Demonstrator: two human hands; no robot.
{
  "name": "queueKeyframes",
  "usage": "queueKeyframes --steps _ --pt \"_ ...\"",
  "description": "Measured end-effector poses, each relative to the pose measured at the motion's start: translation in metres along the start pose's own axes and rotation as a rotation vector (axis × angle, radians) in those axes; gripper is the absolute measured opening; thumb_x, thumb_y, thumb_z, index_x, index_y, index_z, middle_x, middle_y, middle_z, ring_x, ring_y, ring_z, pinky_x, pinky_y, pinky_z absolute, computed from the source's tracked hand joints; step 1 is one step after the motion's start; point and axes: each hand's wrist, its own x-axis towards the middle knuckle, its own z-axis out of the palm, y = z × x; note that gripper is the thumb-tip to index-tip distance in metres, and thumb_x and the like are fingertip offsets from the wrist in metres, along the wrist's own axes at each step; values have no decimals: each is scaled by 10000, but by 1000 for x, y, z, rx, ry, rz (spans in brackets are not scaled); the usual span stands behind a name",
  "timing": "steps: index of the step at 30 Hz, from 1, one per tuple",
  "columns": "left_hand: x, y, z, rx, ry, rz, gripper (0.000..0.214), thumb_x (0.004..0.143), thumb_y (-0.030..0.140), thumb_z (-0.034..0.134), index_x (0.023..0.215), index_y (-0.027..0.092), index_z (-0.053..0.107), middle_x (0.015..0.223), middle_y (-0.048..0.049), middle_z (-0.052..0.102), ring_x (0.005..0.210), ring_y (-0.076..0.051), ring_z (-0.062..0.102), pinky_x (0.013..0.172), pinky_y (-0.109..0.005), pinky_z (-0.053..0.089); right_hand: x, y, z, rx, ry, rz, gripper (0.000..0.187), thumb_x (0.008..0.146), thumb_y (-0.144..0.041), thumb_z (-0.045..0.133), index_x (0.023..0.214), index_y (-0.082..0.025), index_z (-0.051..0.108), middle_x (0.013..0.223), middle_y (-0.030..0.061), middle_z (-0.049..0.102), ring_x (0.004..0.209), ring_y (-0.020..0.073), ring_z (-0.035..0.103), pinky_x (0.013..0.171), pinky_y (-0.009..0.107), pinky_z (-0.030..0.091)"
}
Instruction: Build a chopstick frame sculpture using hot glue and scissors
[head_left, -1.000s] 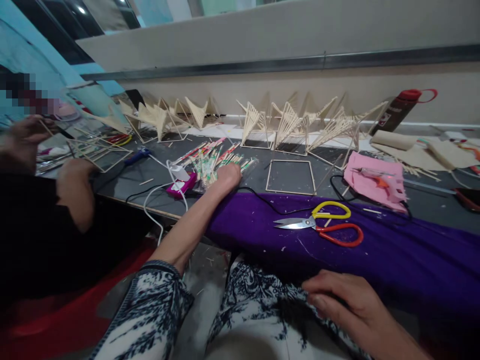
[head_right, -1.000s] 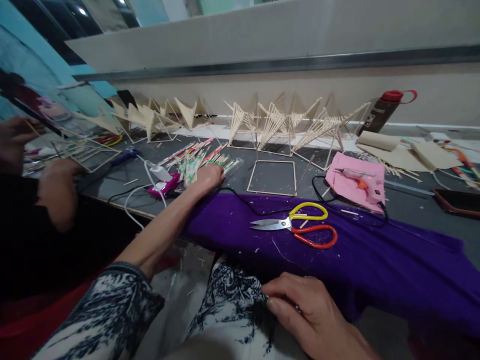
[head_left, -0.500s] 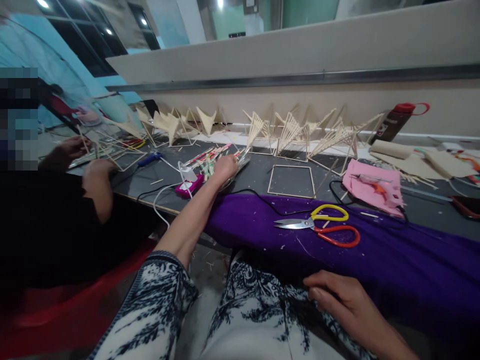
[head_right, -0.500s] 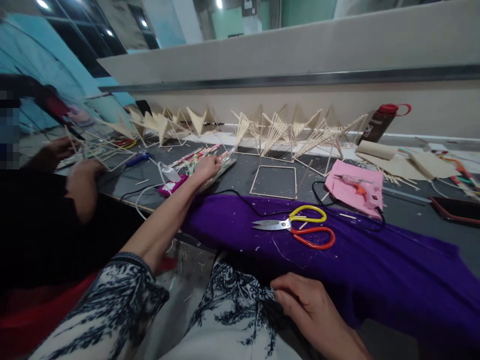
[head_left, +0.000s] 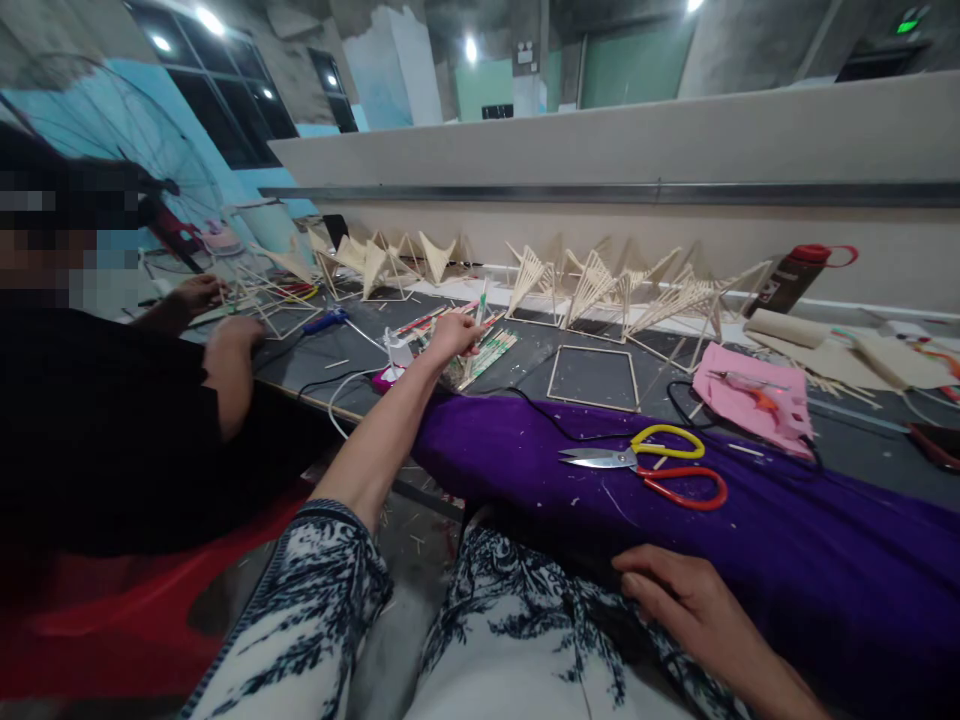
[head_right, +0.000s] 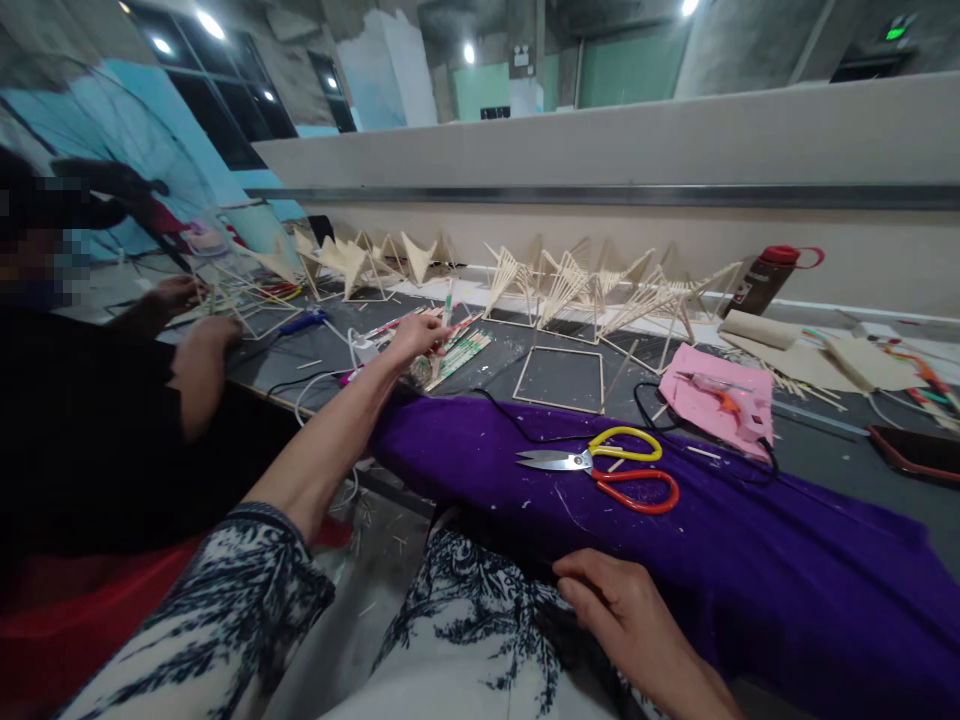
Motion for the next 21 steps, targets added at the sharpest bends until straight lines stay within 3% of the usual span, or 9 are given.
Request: queueKeyframes --steps 2,5,6,8,11,14,16,18,21 --pt "-3 8 -15 -98 79 60 271 775 369 529 675 129 604 499 21 529 456 -76 492 460 -176 329 -1 3 0 11 -5 12 257 907 -357 426 985 -210 621 855 12 643 667 114 585 624 221 449" --pt "-17 27 -41 -401 264 204 311 683 398 641 567 127 541 432 58 392 407 -40 331 417 -183 222 1 7 2 25 -7 21 261 901 -364 434 972 -208 631 845 16 644 675 124 590 624 230 452" --pt "-27 34 -48 -535 264 229 310 659 396 668 573 128 536 429 68 363 402 -31 288 411 -184 197 4 8 2 37 -4 22 263 896 -369 442 964 -206 637 829 17 644 670 127 590 619 233 452" --pt "-53 49 -51 -780 111 204 306 619 390 710 609 126 556 439 76 349 396 -24 262 398 -182 177 13 6 5 101 33 29 268 885 -383 463 971 -200 640 818 23 647 668 133 593 621 240 456" --pt "-110 66 -25 -1009 -158 111 327 595 391 741 733 114 638 473 64 413 383 -16 272 378 -177 147 33 -8 9 309 202 30 305 869 -407 484 1048 -194 609 898 49 659 738 150 614 660 253 472" --pt "-168 75 25 -1109 -362 12 303 593 354 757 759 111 682 540 21 532 418 -20 362 407 -165 224 50 -27 16 477 302 -33 338 871 -414 470 1107 -199 578 1000 70 642 859 172 610 672 252 473" --pt "-198 80 56 -1148 -382 -46 266 603 336 754 736 112 698 528 19 542 426 -23 378 418 -165 250 54 -32 20 513 292 -63 319 877 -414 459 1065 -191 586 873 46 634 745 144 595 607 232 453" --pt "-214 84 76 -1148 -393 -58 250 610 319 755 741 112 708 577 -1 595 447 -30 408 422 -166 266 52 -28 23 502 308 -59 296 885 -415 452 981 -174 594 643 -14 534 544 93 486 494 199 371" --pt "-216 89 81 -1202 -383 -70 324 668 376 712 871 124 708 713 -44 673 460 -36 429 400 -166 253 39 -10 25 488 350 9 293 895 -415 446 914 -157 584 539 -61 335 471 66 305 434 195 219"
